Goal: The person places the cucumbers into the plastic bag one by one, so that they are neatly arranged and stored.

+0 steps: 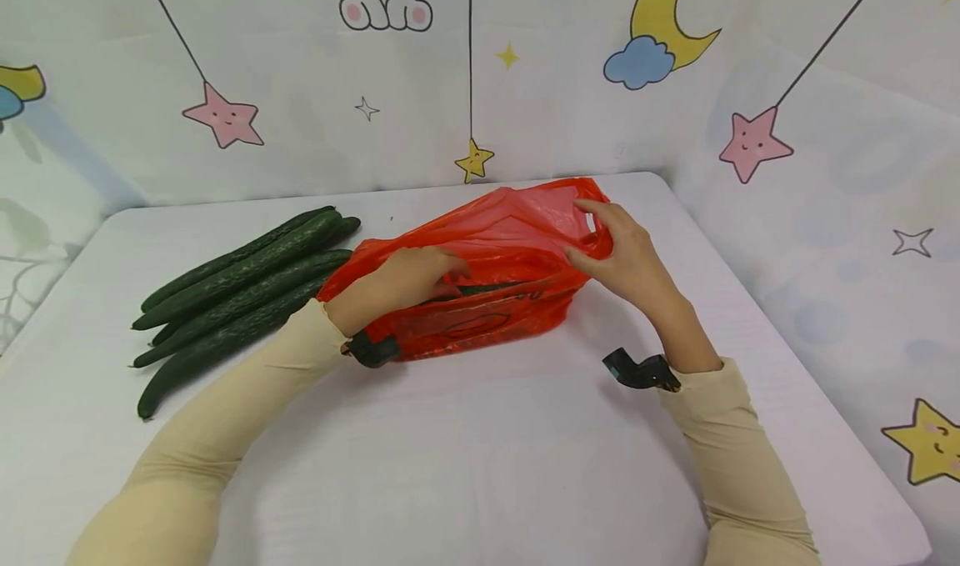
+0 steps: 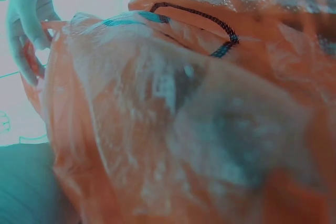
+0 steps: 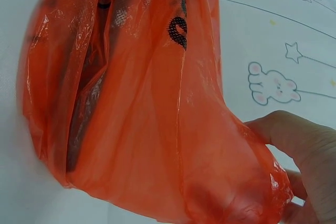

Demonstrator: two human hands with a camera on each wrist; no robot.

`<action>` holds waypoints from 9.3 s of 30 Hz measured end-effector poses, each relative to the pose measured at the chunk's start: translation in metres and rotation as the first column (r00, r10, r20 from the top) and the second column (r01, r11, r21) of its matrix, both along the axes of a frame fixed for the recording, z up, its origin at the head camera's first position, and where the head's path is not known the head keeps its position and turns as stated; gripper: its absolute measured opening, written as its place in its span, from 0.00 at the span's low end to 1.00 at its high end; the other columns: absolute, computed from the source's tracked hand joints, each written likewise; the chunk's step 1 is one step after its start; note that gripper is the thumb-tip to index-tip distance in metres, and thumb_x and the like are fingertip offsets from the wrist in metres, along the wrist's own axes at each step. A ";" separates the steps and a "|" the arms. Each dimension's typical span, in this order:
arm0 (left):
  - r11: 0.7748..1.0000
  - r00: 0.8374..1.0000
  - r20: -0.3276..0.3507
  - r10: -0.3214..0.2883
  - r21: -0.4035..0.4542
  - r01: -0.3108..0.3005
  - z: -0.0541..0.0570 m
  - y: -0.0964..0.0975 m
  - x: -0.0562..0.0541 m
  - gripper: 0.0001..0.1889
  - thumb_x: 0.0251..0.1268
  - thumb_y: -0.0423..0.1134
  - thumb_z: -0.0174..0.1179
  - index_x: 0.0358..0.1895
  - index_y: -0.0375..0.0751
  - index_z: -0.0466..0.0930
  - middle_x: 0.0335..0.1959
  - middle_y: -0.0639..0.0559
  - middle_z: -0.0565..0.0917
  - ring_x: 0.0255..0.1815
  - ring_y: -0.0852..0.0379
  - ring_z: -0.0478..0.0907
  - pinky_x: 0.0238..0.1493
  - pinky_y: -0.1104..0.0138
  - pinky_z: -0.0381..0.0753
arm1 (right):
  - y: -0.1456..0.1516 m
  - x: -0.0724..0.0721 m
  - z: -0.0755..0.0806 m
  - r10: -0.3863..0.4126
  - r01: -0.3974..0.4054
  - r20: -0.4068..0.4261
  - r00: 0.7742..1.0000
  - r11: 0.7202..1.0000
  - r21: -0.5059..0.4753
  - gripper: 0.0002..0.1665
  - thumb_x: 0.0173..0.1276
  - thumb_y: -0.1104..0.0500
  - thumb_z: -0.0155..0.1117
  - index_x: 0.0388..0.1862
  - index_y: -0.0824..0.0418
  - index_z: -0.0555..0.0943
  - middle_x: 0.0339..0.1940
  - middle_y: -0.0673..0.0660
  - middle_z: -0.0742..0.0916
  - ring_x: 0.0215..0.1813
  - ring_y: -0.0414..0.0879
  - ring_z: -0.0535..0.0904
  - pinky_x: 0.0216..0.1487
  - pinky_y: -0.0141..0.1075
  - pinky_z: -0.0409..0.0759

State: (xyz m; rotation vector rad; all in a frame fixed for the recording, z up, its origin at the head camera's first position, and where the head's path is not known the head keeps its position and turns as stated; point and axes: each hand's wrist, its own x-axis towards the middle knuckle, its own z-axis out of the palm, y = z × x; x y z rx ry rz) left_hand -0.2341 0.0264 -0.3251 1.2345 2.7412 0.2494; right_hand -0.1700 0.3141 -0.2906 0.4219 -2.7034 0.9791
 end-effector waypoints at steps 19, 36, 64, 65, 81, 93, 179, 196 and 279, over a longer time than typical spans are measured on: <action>0.957 0.925 -0.363 0.110 0.291 0.001 -0.001 -0.021 0.020 0.15 0.71 0.39 0.56 0.57 0.41 0.78 0.30 0.49 0.82 0.18 0.56 0.69 0.16 0.71 0.64 | -0.001 -0.002 -0.003 -0.021 0.021 0.002 1.000 0.999 0.027 0.36 0.65 0.61 0.67 0.71 0.61 0.68 0.64 0.65 0.74 0.57 0.60 0.73 0.42 0.16 0.70; 0.875 0.878 -0.456 0.146 0.474 0.100 -0.007 -0.041 0.030 0.20 0.66 0.38 0.60 0.60 0.40 0.75 0.41 0.44 0.83 0.24 0.52 0.76 0.19 0.67 0.73 | 0.000 -0.002 -0.003 -0.027 0.026 0.006 1.000 0.999 0.026 0.35 0.65 0.62 0.67 0.70 0.62 0.68 0.63 0.66 0.74 0.57 0.61 0.73 0.42 0.17 0.72; 0.784 0.864 -0.447 0.232 0.611 0.106 -0.009 -0.088 0.030 0.08 0.63 0.30 0.60 0.45 0.36 0.82 0.41 0.43 0.81 0.32 0.49 0.79 0.26 0.63 0.80 | 0.000 -0.005 -0.001 -0.006 0.006 -0.013 1.000 1.000 0.018 0.36 0.65 0.62 0.66 0.71 0.62 0.67 0.63 0.66 0.74 0.52 0.60 0.76 0.39 0.12 0.67; 0.782 0.862 -0.445 0.241 0.615 0.099 -0.009 -0.090 0.030 0.08 0.63 0.29 0.60 0.45 0.36 0.82 0.41 0.42 0.81 0.34 0.48 0.79 0.29 0.61 0.81 | 0.000 -0.006 -0.001 -0.009 0.009 -0.013 1.000 1.000 0.020 0.36 0.65 0.62 0.66 0.71 0.62 0.67 0.64 0.66 0.74 0.53 0.60 0.76 0.39 0.12 0.67; 0.777 0.848 -0.409 0.337 0.629 -0.006 -0.014 -0.125 0.039 0.09 0.60 0.24 0.54 0.42 0.33 0.80 0.41 0.40 0.81 0.34 0.46 0.75 0.33 0.58 0.78 | 0.000 -0.002 -0.004 -0.035 0.034 0.026 0.999 0.999 0.034 0.36 0.66 0.60 0.67 0.71 0.60 0.67 0.65 0.64 0.74 0.61 0.59 0.70 0.42 0.17 0.69; 0.815 0.858 -0.343 0.382 0.563 -0.137 -0.036 -0.152 0.043 0.08 0.59 0.25 0.55 0.42 0.33 0.79 0.41 0.41 0.80 0.38 0.45 0.75 0.36 0.56 0.77 | 0.000 -0.004 -0.003 -0.041 0.040 0.039 0.998 0.998 0.041 0.36 0.66 0.59 0.67 0.72 0.60 0.67 0.65 0.65 0.73 0.60 0.61 0.71 0.42 0.20 0.73; 0.911 0.955 -0.013 0.295 0.306 -0.277 -0.039 -0.208 0.038 0.29 0.63 0.32 0.62 0.68 0.39 0.68 0.52 0.37 0.76 0.47 0.43 0.76 0.49 0.50 0.78 | -0.001 -0.004 -0.012 0.007 -0.008 0.014 1.000 0.998 0.058 0.35 0.67 0.62 0.65 0.71 0.63 0.66 0.65 0.70 0.72 0.63 0.66 0.67 0.48 0.66 0.76; 0.897 0.952 -0.130 0.279 0.388 -0.210 -0.040 -0.206 0.037 0.29 0.64 0.29 0.61 0.68 0.43 0.67 0.49 0.40 0.74 0.31 0.51 0.74 0.32 0.59 0.78 | 0.000 -0.004 -0.016 0.019 -0.020 0.011 1.000 0.998 0.063 0.37 0.65 0.64 0.66 0.72 0.63 0.66 0.65 0.70 0.72 0.62 0.67 0.68 0.47 0.65 0.77; 0.890 0.888 -0.459 -0.003 0.403 0.211 0.021 -0.126 0.047 0.26 0.50 0.28 0.73 0.55 0.38 0.78 0.50 0.40 0.81 0.44 0.43 0.81 0.46 0.54 0.82 | -0.002 -0.007 -0.011 0.052 -0.053 0.019 0.998 0.997 0.058 0.38 0.64 0.64 0.67 0.72 0.62 0.66 0.64 0.68 0.74 0.56 0.63 0.74 0.45 0.43 0.82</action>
